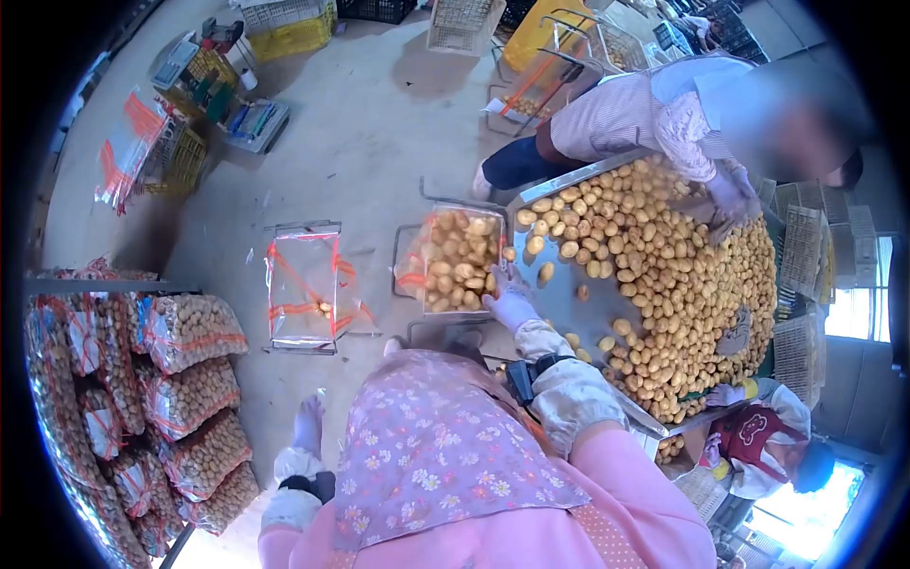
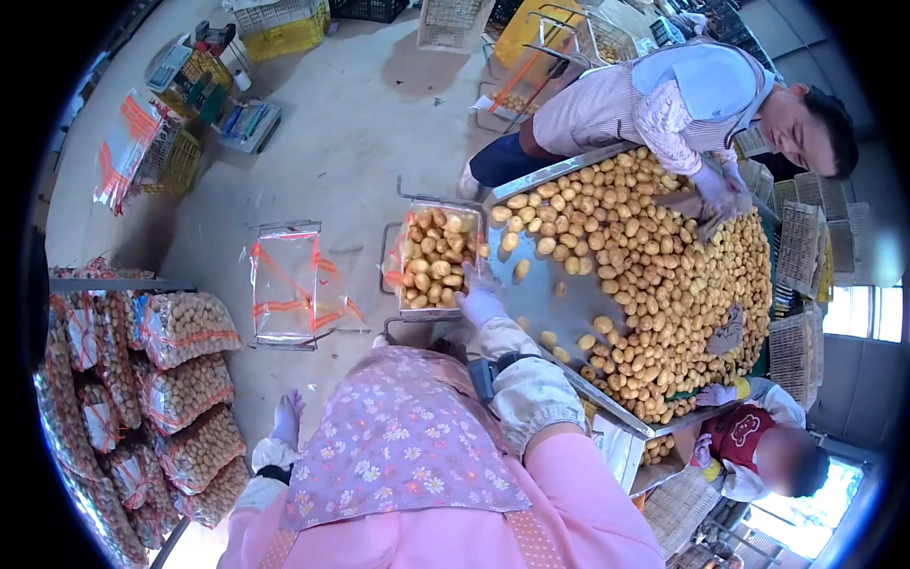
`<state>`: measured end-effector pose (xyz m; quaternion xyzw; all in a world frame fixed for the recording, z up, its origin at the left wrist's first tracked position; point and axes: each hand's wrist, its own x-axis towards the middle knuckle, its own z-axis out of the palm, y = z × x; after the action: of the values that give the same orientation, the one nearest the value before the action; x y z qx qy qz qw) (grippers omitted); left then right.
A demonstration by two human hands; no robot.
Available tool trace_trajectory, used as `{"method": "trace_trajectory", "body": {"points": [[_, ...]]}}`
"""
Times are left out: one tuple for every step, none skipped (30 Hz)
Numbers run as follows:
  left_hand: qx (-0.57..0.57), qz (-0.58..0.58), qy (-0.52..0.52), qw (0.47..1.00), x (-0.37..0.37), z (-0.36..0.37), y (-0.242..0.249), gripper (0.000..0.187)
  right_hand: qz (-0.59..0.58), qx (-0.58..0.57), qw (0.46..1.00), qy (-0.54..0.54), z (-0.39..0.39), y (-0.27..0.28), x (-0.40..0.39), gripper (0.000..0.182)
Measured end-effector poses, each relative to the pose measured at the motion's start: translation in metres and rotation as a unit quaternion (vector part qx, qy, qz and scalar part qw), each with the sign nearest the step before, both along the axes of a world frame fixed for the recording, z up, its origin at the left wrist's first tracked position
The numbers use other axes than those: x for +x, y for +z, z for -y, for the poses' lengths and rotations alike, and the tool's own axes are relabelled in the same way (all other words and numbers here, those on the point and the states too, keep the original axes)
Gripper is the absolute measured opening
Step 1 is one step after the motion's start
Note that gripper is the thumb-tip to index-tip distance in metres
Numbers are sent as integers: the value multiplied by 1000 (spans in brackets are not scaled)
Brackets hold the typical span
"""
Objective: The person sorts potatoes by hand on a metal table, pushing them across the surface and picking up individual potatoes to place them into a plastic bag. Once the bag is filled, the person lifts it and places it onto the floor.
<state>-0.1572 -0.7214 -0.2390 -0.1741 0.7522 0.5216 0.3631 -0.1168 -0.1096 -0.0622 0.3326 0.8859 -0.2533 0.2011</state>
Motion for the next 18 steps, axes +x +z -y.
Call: {"method": "trace_trajectory", "body": {"points": [[5, -34, -56, 998, -14, -3, -9, 52, 35, 42, 998, 25, 1, 6, 6, 79], [6, -30, -57, 998, -26, -9, -16, 52, 16, 83, 995, 45, 0, -5, 20, 73], [22, 10, 13, 1000, -37, -19, -22, 54, 20, 84, 995, 44, 1, -2, 32, 73], [36, 50, 83, 995, -47, -30, -27, 56, 16, 46, 999, -21, 2, 1, 42, 72], [38, 53, 82, 995, -61, -42, -28, 56, 12, 9, 996, -86, 4, 4, 48, 70], [32, 109, 133, 985, -75, -55, -23, 60, 15, 11, 996, -87, 7, 6, 52, 70], [25, 165, 184, 969, -84, -69, -20, 63, 14, 46, 996, -79, 10, 8, 56, 67], [47, 180, 209, 960, -89, -79, -20, 65, 13, 78, 994, -69, 11, 8, 59, 65], [66, 191, 234, 951, -96, -86, -22, 67, 15, 76, 995, -66, 10, 5, 59, 65], [104, 212, 265, 935, -103, -102, -13, 58, 22, 102, 993, -54, 7, -4, 57, 64], [139, 229, 297, 916, -112, -117, 3, 50, 27, 125, 991, -40, 7, -12, 54, 63], [163, 253, 318, 899, -118, -119, -12, 46, 14, 133, 990, -44, 10, -10, 50, 58], [189, 274, 340, 880, -118, -117, -51, 42, 30, 129, 989, -58, 14, -1, 43, 53], [160, 128, 120, 971, -107, -103, -109, 38, 43, 125, 989, -68, 15, 3, 36, 48], [81, -59, -55, 993, -98, -92, -154, 34, 2, 138, 989, -57, 10, -11, 44, 44], [-42, -114, -187, 975, -104, -107, -82, 33, -41, 148, 987, -44, 4, -29, 56, 39], [-167, -168, -307, 922, -116, -139, 37, 33, -44, 127, 990, -48, -2, -37, 61, 38], [-174, -220, -246, 928, -109, -137, 26, 34, -43, 107, 992, -53, -2, -40, 62, 37]]}}
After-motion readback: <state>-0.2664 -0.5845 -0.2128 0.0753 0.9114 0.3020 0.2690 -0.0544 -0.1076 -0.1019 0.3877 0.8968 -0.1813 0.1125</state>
